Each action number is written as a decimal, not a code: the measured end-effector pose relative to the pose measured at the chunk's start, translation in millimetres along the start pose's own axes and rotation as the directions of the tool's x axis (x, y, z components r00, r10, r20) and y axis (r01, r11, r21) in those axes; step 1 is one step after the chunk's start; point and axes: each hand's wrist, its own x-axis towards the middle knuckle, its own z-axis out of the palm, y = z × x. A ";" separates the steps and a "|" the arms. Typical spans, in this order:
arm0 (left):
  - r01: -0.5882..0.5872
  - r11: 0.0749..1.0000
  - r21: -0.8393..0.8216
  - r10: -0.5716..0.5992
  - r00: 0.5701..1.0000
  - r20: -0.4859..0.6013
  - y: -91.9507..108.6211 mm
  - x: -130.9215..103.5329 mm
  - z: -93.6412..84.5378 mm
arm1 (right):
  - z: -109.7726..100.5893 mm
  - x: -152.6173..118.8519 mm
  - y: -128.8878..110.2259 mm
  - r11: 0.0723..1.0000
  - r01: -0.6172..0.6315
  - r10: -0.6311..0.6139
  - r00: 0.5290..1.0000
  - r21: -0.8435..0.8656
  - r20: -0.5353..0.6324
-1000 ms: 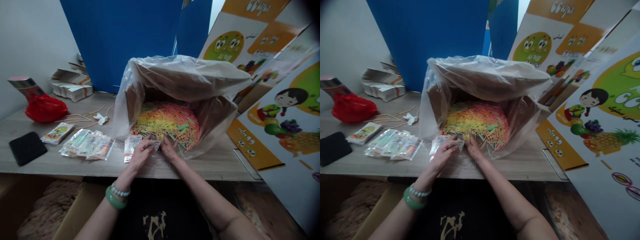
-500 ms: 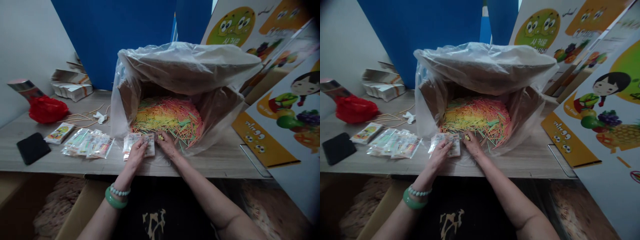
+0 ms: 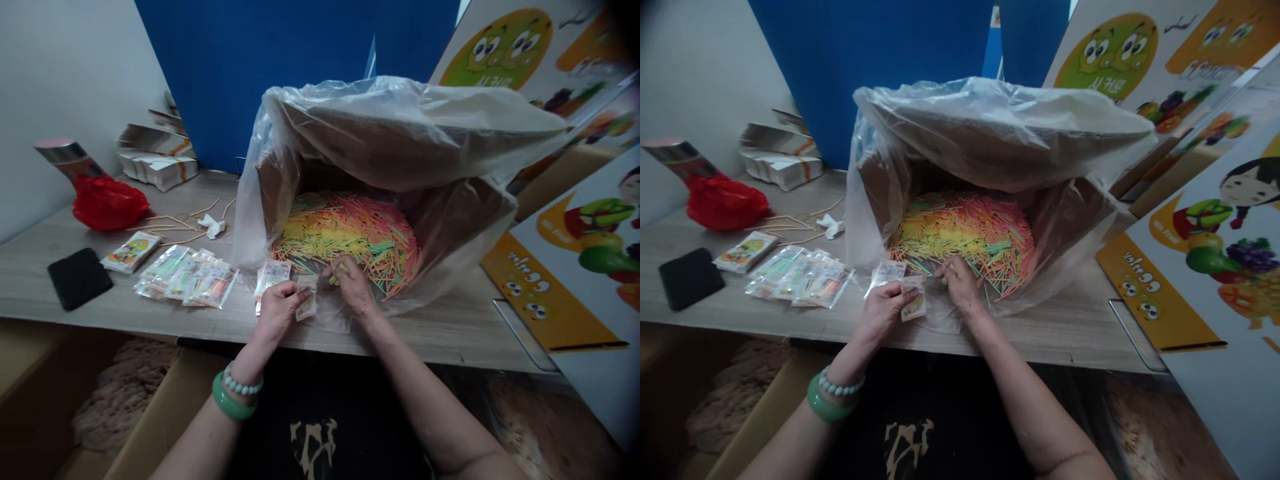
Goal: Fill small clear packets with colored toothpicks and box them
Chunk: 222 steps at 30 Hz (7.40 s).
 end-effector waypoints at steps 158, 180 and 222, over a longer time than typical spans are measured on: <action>-0.095 0.983 0.157 0.102 0.994 -0.035 2.4 -12.4 -4.0 | 2.4 -12.5 3.2 0.981 0.078 -0.074 0.997 0.176 -0.031; 0.043 0.998 0.042 -0.045 0.998 0.053 10.4 -22.6 -5.3 | 32.8 -31.5 -62.2 0.846 0.002 -0.063 0.993 0.533 0.096; 0.259 -0.082 0.962 0.527 0.831 -0.179 19.6 29.4 -134.3 | 108.6 5.8 -25.9 0.833 -0.173 0.226 0.974 -0.526 0.036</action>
